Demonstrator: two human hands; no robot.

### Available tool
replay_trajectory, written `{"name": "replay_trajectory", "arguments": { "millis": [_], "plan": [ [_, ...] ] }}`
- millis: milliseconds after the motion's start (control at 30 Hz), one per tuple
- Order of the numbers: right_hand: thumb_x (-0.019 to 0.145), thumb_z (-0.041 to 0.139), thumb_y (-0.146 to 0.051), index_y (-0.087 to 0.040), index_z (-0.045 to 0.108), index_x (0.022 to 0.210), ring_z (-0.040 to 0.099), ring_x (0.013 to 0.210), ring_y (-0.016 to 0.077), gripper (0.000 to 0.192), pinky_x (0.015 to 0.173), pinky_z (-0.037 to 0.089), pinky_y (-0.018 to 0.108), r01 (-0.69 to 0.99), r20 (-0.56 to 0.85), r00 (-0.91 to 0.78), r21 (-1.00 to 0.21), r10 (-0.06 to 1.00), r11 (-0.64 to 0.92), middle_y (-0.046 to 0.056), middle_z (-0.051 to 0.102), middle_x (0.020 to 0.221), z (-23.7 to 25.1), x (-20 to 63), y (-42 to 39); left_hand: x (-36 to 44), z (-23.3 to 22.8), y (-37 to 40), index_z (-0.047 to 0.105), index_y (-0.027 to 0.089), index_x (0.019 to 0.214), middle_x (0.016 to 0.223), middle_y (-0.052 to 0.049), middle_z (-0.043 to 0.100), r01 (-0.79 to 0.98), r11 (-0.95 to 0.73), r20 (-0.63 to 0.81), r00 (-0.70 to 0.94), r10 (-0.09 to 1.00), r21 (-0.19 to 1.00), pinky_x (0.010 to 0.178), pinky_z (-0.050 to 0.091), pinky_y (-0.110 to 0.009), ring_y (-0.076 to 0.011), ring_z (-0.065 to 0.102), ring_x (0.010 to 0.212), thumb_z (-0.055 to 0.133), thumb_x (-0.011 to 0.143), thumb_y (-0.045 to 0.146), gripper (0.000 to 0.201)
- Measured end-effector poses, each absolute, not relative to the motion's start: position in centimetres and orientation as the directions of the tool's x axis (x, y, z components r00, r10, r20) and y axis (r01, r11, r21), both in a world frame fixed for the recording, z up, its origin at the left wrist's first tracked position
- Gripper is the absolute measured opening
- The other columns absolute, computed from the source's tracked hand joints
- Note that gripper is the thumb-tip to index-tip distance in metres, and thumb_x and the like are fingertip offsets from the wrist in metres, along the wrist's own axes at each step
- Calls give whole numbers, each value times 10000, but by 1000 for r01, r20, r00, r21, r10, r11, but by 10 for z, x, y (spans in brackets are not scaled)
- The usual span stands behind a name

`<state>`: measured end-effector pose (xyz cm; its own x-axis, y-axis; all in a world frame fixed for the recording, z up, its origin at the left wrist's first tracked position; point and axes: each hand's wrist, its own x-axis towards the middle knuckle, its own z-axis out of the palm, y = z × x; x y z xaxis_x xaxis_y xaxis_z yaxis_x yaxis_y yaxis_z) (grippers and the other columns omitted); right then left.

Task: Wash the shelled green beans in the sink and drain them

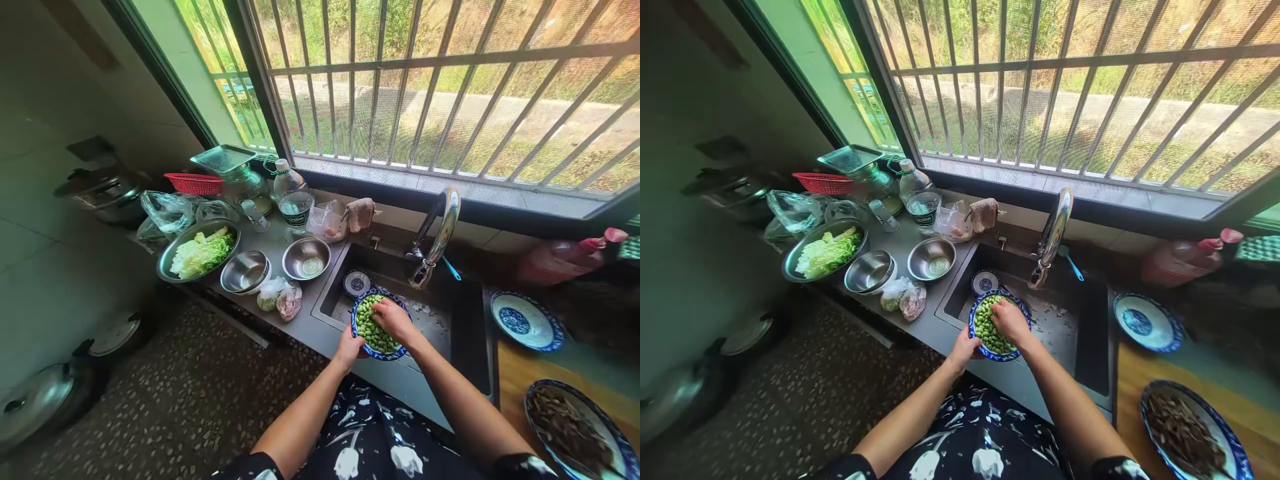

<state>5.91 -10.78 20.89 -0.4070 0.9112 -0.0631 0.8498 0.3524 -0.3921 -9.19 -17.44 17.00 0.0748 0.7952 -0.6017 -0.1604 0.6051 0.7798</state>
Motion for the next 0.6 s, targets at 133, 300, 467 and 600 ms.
{"name": "replay_trajectory", "arguments": {
  "millis": [133,300,467,600],
  "plan": [
    [839,445,-237,-189,619,811,550,800,152,183,725,383,225,839,-41,-419,-401,907,369,43,602,846,203,57,-109,-93,174,-175,479,187,1155,786,-31,626,-178,601,-598,77,798,779,551,525,-325,-153,583,586,538,587,97,578],
    [826,420,-263,-181,584,825,544,664,140,183,637,392,226,759,-27,-299,-612,954,221,13,603,722,200,68,-105,-97,178,-175,467,181,1165,857,-49,629,-180,595,-591,83,803,783,526,520,-327,-151,581,571,503,581,95,591],
    [792,440,-217,-178,625,927,561,793,152,232,739,405,245,767,50,-242,-603,969,222,34,608,849,202,77,-87,-102,179,-175,461,178,1165,909,-65,630,-155,607,-600,96,795,780,513,517,-305,-157,592,586,479,568,85,604],
    [778,507,-223,-184,632,986,550,789,145,246,721,397,226,837,-1,-312,-473,950,274,39,577,872,201,71,-77,-104,175,-175,457,185,1171,945,-68,624,-156,591,-580,115,806,791,501,512,-283,-158,597,604,484,566,91,613]
  ]
}}
